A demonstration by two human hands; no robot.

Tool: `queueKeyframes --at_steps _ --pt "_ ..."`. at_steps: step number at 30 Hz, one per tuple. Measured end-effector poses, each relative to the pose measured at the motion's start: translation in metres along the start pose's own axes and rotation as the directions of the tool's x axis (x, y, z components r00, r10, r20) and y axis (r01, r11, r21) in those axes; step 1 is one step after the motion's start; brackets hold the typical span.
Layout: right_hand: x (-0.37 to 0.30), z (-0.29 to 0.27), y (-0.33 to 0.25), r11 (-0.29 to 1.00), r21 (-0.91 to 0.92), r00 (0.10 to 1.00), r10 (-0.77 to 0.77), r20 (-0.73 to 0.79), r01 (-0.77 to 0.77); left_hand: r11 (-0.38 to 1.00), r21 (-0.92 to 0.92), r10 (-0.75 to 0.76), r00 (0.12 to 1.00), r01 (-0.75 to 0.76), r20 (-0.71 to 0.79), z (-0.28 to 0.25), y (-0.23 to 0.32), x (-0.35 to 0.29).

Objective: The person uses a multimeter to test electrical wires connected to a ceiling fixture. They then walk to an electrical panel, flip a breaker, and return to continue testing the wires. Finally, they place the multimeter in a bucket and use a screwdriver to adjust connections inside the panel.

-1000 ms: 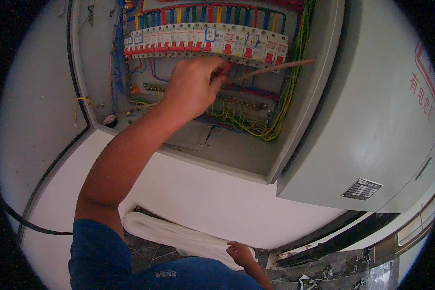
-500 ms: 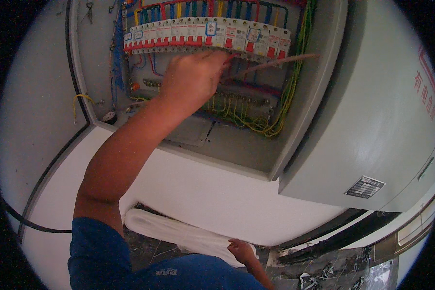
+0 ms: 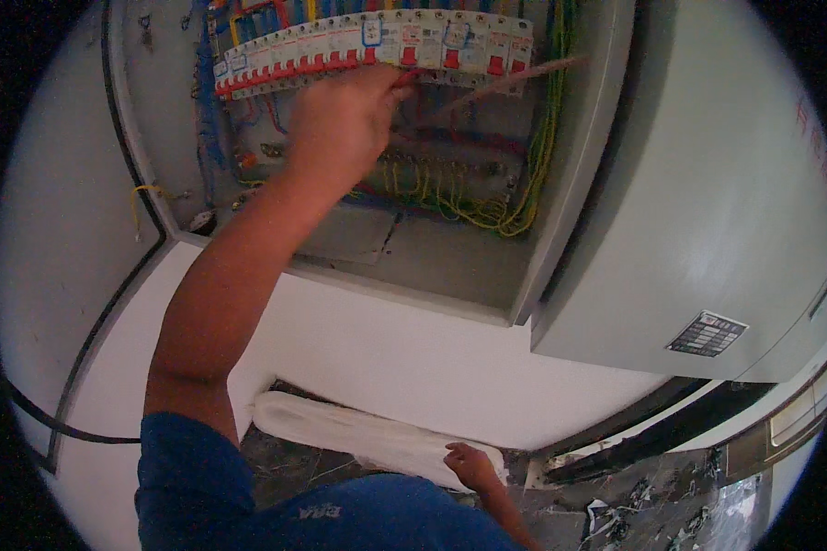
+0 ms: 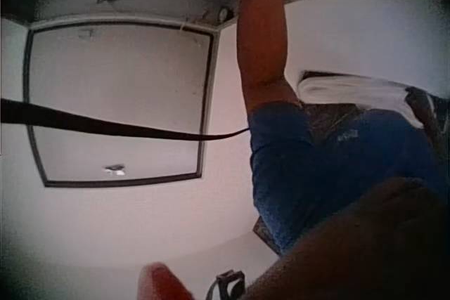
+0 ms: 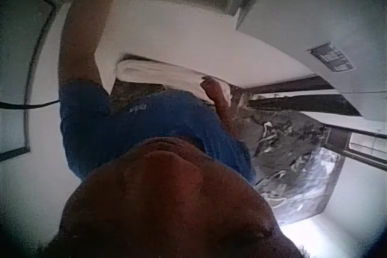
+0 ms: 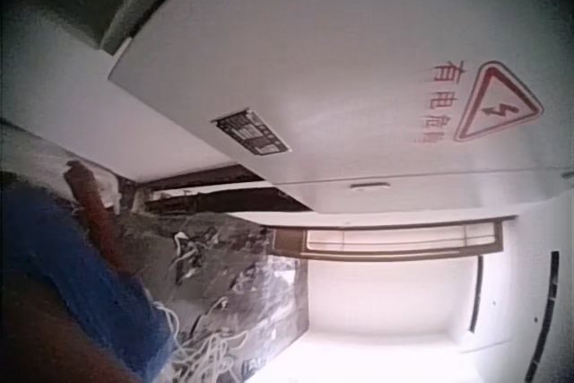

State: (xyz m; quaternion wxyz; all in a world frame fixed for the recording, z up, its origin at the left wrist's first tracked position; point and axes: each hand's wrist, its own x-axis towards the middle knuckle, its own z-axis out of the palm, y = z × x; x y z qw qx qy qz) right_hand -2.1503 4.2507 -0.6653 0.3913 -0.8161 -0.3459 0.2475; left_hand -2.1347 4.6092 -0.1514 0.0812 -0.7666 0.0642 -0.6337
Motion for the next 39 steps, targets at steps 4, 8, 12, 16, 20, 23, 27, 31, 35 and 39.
queueKeyframes --at_steps 4,8,12,16,20,23,27,31,35,39 --pt "0.003 0.006 0.004 0.995 0.031 0.995 0.098 0.026 -0.098 0.996 0.066 0.056 0.998 -0.056 -0.007 -0.001 -0.004 0.000" --pt "0.006 0.008 0.009 0.993 0.082 0.995 0.081 0.051 -0.085 0.990 0.140 -0.036 0.992 0.019 0.121 -0.005 0.002 0.001" --pt "0.009 0.009 0.004 0.988 0.039 0.986 0.147 0.073 -0.150 0.982 0.168 0.084 0.996 -0.090 0.041 0.001 -0.003 0.002" --pt "0.010 0.015 0.014 0.996 0.014 0.995 0.089 0.043 -0.090 0.972 0.155 0.181 0.983 -0.176 -0.019 0.002 -0.008 0.002" --pt "0.003 0.011 0.006 0.990 0.038 0.991 0.131 0.030 -0.133 0.970 0.151 0.200 0.979 -0.192 -0.039 0.010 -0.013 -0.001" --pt "-0.004 0.010 0.007 0.989 0.034 0.990 0.144 -0.002 -0.144 0.979 0.133 0.166 0.985 -0.157 -0.055 0.012 -0.014 -0.003" --pt "-0.011 0.014 0.026 0.984 -0.017 0.984 0.174 -0.030 -0.175 0.986 0.112 0.135 0.989 -0.127 -0.066 0.014 -0.013 -0.002" --pt "-0.023 0.011 0.023 0.993 -0.027 0.993 0.117 -0.035 -0.118 0.987 0.104 0.127 0.990 -0.119 -0.069 0.013 -0.014 -0.002" --pt "-0.028 0.013 0.021 0.993 0.000 0.992 0.120 -0.039 -0.120 0.990 0.122 0.079 0.996 -0.074 -0.038 0.009 -0.014 -0.003" --pt "-0.027 0.010 0.011 0.987 0.018 0.986 0.163 -0.045 -0.162 0.984 0.175 -0.041 0.998 0.032 0.049 -0.013 -0.006 -0.006"
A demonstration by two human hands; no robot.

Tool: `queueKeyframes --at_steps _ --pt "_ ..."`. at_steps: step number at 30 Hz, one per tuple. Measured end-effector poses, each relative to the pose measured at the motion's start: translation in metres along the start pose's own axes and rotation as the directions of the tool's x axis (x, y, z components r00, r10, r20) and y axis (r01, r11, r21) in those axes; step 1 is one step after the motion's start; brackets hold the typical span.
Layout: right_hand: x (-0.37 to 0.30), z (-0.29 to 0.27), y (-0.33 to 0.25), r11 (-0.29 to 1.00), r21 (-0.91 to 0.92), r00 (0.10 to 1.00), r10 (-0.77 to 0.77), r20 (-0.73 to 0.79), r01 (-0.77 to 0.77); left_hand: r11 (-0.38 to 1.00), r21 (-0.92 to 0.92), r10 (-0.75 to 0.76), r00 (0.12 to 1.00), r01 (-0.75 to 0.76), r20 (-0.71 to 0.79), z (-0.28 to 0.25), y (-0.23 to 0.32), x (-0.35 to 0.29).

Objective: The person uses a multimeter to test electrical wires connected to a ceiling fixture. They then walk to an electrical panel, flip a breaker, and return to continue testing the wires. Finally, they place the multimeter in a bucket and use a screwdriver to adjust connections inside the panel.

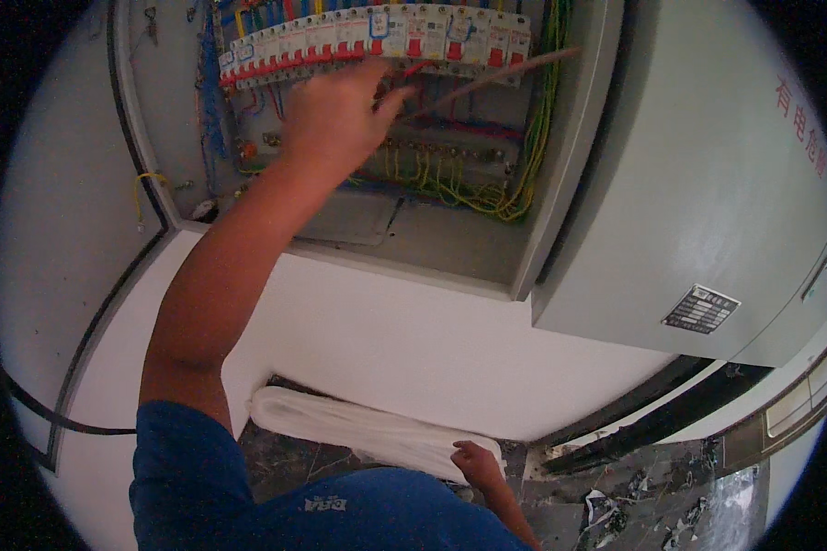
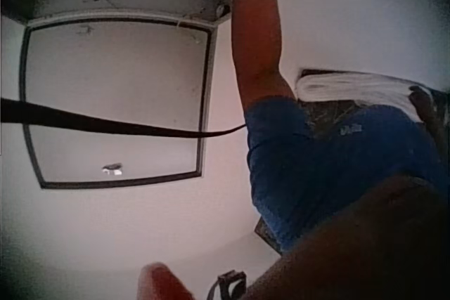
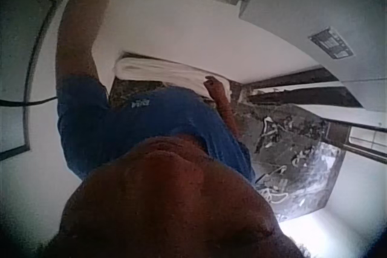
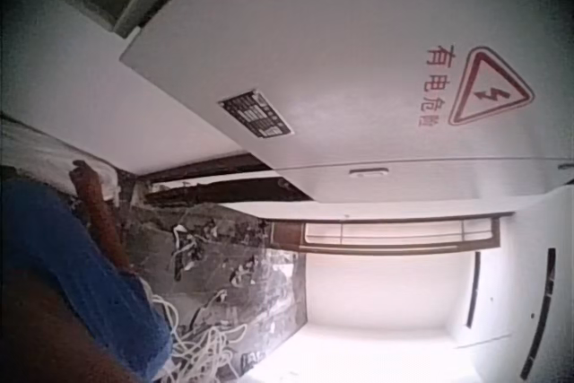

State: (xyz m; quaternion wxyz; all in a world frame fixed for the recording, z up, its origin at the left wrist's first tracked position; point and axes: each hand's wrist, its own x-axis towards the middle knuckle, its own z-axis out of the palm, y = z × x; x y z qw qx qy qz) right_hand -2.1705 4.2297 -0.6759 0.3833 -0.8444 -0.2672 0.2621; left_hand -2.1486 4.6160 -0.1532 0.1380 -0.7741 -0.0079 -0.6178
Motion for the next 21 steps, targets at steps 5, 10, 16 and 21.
queueKeyframes --at_steps 5,10,16,21 --pt "-0.009 -0.007 0.010 0.995 0.012 0.995 0.096 -0.016 -0.096 0.916 -0.301 -0.277 0.961 0.265 0.002 -0.046 0.040 -0.021" --pt "-0.048 -0.006 0.053 0.997 -0.025 0.992 0.068 -0.108 -0.071 0.257 -0.957 -0.115 0.987 0.138 0.112 -0.083 0.158 -0.113" --pt "-0.139 -0.007 0.164 0.928 0.336 0.923 0.264 -0.281 -0.163 -0.222 -0.575 0.877 0.418 0.788 0.235 -0.051 0.364 -0.181" --pt "-0.228 -0.069 0.170 0.911 0.343 0.795 0.377 -0.476 -0.227 0.054 -0.357 0.993 -0.086 0.933 -0.076 -0.064 0.498 -0.227"
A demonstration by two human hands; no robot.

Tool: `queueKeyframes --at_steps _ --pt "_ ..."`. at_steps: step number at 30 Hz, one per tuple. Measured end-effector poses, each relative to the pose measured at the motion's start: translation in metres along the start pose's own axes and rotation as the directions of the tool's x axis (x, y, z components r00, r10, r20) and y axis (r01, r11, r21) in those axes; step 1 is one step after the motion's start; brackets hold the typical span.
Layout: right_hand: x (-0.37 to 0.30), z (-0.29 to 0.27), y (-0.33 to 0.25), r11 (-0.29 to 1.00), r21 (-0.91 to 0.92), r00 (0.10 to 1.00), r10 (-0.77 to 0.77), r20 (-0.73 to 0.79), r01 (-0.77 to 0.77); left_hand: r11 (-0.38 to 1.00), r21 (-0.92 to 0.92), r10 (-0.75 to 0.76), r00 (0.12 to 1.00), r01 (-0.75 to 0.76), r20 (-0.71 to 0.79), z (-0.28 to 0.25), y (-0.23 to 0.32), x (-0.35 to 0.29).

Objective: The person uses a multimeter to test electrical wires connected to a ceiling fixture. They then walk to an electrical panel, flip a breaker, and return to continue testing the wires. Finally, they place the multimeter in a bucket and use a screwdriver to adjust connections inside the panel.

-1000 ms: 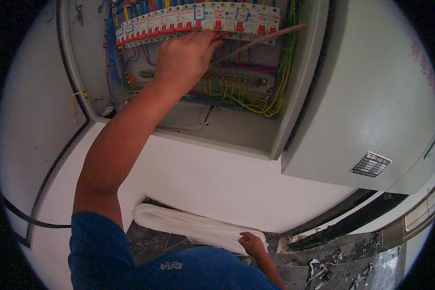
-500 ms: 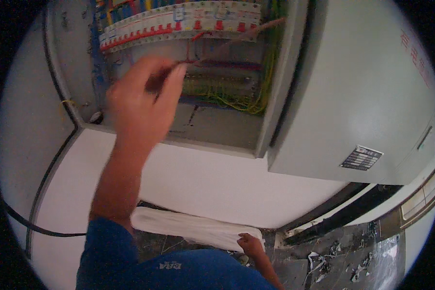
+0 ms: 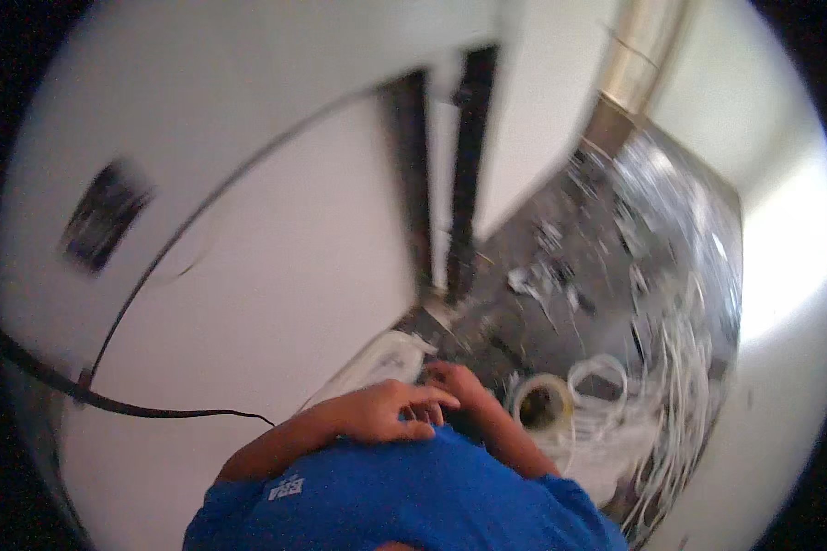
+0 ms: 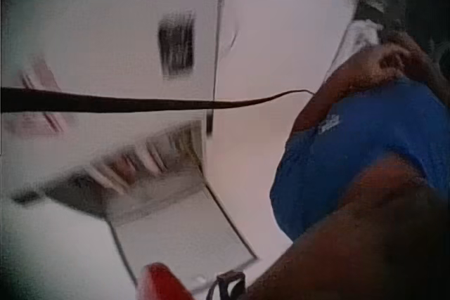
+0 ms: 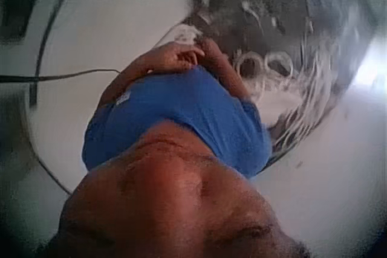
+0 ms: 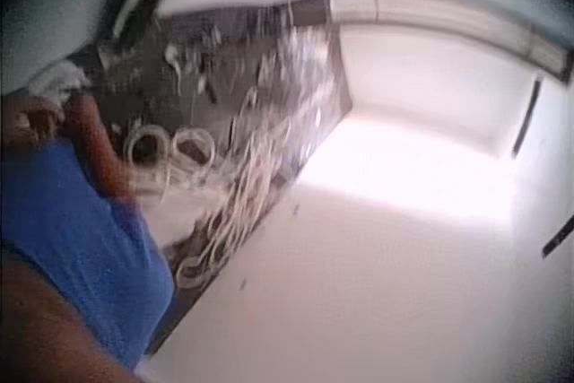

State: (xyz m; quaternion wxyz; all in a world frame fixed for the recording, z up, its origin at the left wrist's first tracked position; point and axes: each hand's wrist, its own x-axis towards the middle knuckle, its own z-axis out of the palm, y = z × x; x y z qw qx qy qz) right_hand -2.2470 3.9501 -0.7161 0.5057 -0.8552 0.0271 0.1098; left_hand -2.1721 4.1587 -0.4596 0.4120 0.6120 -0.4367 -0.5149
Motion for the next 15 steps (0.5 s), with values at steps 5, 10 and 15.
queueKeyframes --at_steps 5,10,15 --pt "-0.083 -0.140 0.046 0.959 0.124 0.931 0.278 -0.237 -0.255 0.843 -0.524 0.232 0.961 -0.122 0.150 0.004 0.066 0.171" --pt "-0.194 -0.217 0.120 0.889 0.343 0.708 0.451 -0.543 -0.303 0.473 -0.876 0.513 0.837 -0.091 0.190 0.031 0.149 0.318" --pt "-0.237 -0.256 0.198 0.799 0.482 0.377 0.597 -0.708 -0.360 0.384 -0.915 0.601 0.719 0.124 0.349 0.037 0.192 0.447"
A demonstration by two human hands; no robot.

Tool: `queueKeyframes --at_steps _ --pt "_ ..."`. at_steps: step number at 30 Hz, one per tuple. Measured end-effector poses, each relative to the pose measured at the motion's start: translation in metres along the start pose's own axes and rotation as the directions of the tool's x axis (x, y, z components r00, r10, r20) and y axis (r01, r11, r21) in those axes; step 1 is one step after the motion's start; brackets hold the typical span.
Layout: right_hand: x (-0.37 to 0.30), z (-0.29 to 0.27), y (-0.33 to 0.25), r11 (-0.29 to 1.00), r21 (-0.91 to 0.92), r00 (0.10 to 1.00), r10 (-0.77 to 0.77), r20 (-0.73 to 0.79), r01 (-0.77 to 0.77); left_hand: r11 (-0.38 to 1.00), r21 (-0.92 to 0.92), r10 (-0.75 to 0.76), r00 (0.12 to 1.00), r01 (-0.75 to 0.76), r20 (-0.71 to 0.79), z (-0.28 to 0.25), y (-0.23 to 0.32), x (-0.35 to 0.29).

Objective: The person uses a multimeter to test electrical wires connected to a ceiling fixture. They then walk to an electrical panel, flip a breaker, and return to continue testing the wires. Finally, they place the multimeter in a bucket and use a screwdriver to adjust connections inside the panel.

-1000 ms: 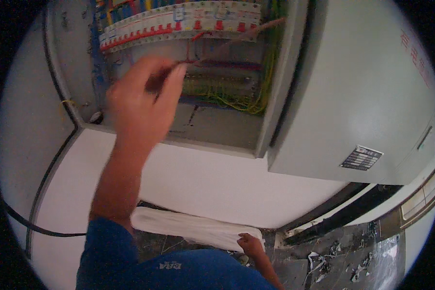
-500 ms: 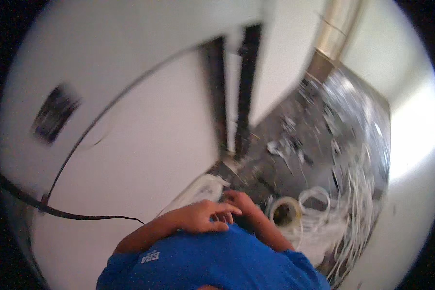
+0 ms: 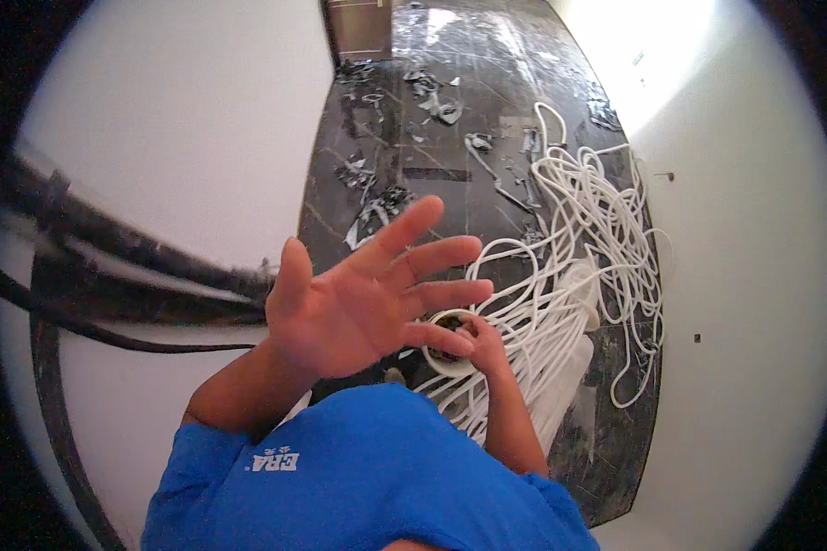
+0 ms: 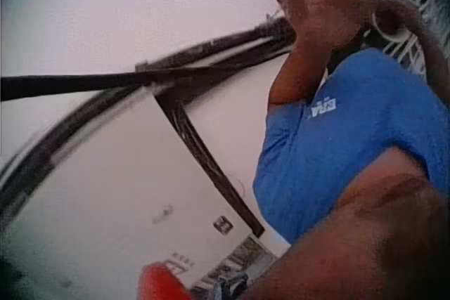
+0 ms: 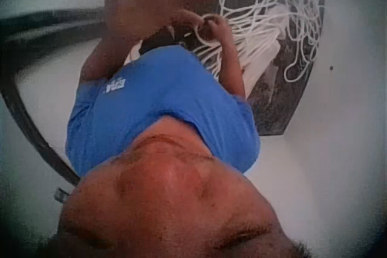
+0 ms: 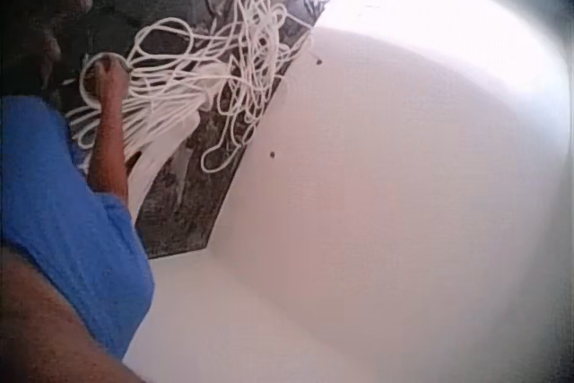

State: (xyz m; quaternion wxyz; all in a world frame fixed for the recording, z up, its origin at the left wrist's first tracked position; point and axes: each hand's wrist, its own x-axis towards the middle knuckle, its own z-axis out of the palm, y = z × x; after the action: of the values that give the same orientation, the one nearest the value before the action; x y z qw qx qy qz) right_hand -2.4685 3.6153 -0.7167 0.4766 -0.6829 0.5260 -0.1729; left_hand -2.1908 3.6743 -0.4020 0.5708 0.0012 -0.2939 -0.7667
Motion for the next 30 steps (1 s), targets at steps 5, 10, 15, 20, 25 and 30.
queueKeyframes --at_steps 5,10,15,20,25,30 --pt "0.053 0.001 0.063 0.933 0.213 0.953 0.303 -0.023 -0.291 0.917 -0.343 -0.193 0.979 0.205 0.068 -0.057 0.023 0.109" --pt "0.115 0.008 0.099 0.842 0.167 0.839 0.533 -0.109 -0.513 0.918 -0.062 -0.293 0.774 0.393 0.561 -0.109 0.101 0.228" --pt "0.164 0.009 0.136 0.398 0.443 0.497 0.858 0.129 -0.803 0.993 -0.112 0.048 0.765 0.032 0.643 -0.138 0.157 0.341" --pt "0.268 -0.032 0.086 0.310 0.674 0.457 0.888 0.047 -0.671 0.994 -0.052 -0.026 0.659 0.098 0.751 -0.216 0.233 0.463" --pt "0.366 -0.038 0.207 0.544 0.194 0.565 0.822 0.074 -0.816 0.999 0.032 -0.009 0.626 -0.026 0.780 -0.307 0.315 0.577" --pt "0.586 -0.114 0.141 0.724 -0.453 0.730 0.652 0.206 -0.520 0.900 0.087 0.154 0.497 -0.428 0.854 -0.402 0.354 0.713"
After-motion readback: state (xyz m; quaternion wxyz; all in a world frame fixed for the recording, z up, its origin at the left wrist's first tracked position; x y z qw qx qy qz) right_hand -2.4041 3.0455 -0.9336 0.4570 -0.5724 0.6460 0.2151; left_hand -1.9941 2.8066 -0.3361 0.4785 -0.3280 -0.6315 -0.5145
